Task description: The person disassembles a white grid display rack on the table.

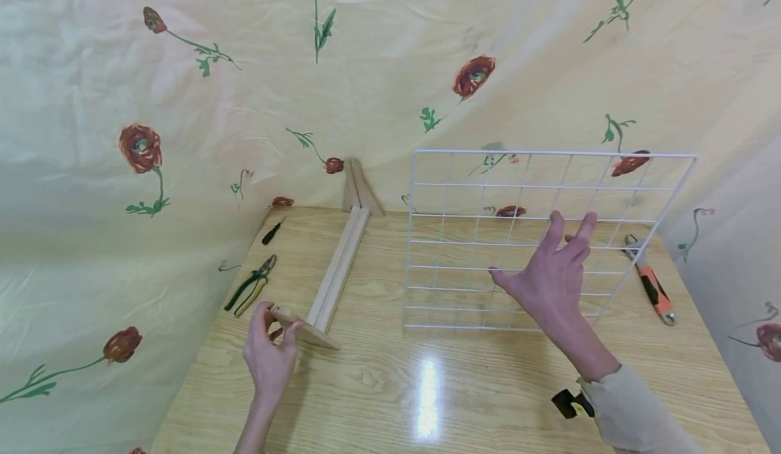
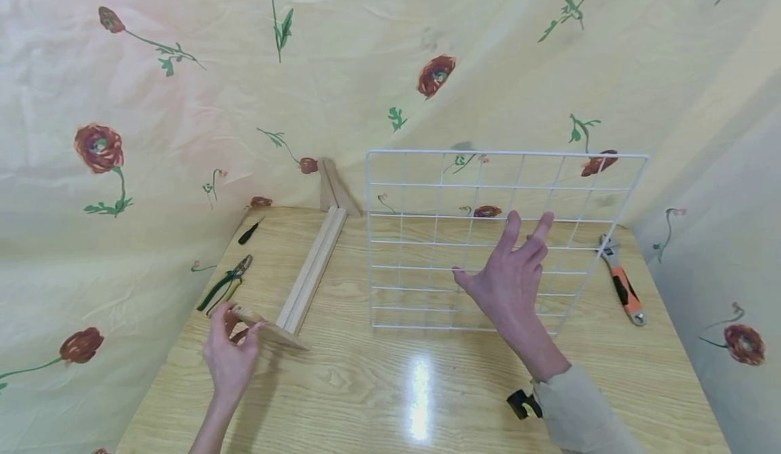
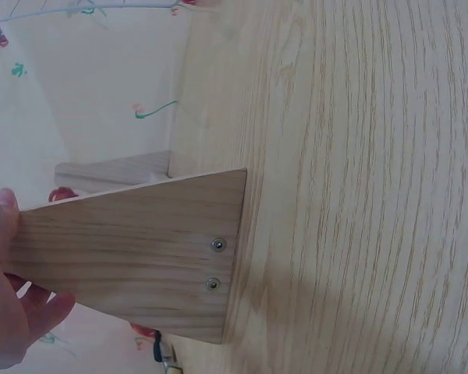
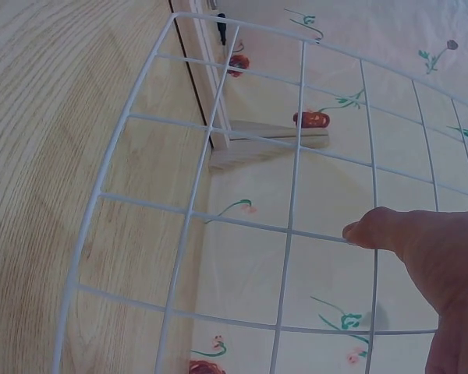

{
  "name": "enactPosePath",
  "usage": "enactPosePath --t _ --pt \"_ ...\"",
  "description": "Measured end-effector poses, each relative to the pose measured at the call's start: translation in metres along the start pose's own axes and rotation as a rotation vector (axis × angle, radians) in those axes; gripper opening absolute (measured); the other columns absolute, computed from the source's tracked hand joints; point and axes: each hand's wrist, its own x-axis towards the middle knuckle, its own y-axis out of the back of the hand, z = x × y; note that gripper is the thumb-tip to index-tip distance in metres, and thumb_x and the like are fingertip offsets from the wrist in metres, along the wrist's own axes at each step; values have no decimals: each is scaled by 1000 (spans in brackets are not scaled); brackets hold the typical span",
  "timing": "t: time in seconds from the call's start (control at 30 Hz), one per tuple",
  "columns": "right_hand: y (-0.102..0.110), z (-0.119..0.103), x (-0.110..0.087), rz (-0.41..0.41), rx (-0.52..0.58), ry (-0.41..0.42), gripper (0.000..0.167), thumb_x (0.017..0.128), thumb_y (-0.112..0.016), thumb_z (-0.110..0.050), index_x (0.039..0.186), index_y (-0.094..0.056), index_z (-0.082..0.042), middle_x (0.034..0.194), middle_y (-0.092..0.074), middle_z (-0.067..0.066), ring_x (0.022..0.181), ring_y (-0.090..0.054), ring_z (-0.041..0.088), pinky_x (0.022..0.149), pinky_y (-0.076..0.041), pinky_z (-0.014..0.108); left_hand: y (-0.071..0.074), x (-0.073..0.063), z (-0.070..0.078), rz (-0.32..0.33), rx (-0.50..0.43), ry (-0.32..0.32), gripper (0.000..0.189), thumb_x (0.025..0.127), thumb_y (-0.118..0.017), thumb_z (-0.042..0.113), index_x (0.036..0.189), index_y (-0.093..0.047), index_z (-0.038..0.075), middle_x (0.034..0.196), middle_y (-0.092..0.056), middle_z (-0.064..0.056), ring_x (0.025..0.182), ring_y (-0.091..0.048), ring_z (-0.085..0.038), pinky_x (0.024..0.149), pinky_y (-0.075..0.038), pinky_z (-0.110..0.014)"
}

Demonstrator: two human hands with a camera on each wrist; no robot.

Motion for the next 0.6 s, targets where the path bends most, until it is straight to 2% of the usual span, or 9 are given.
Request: enactPosePath --t 0.17,0.5,0.6 --pt "0 0 -1 1 -3 1 132 52 -99 -30 147 -13 -3 158 17 29 105 -35 59 51 -45 52 -1 -1 2 14 1 0 61 69 -88 -5 120 -55 -10 99 -65 -24 91 -68 -43 65 -62 -38" --pt "-1 3 -1 15 0 9 130 52 -100 -28 146 -13 -3 157 14 32 104 -35 60 49 -44 50 -5 -2 4 23 -2 9 61 68 -88 -7 119 -55 -10 98 -65 -23 90 -68 -41 64 -62 -39" --pt "-1 3 -2 12 -1 0 130 52 -99 -29 146 -13 -3 157 12 33 104 -35 59 49 -44 50 -6 -2 5 22 -2 9 61 68 -88 -5 119 -56 -10 99 -65 -23 90 -68 -41 66 -62 -35"
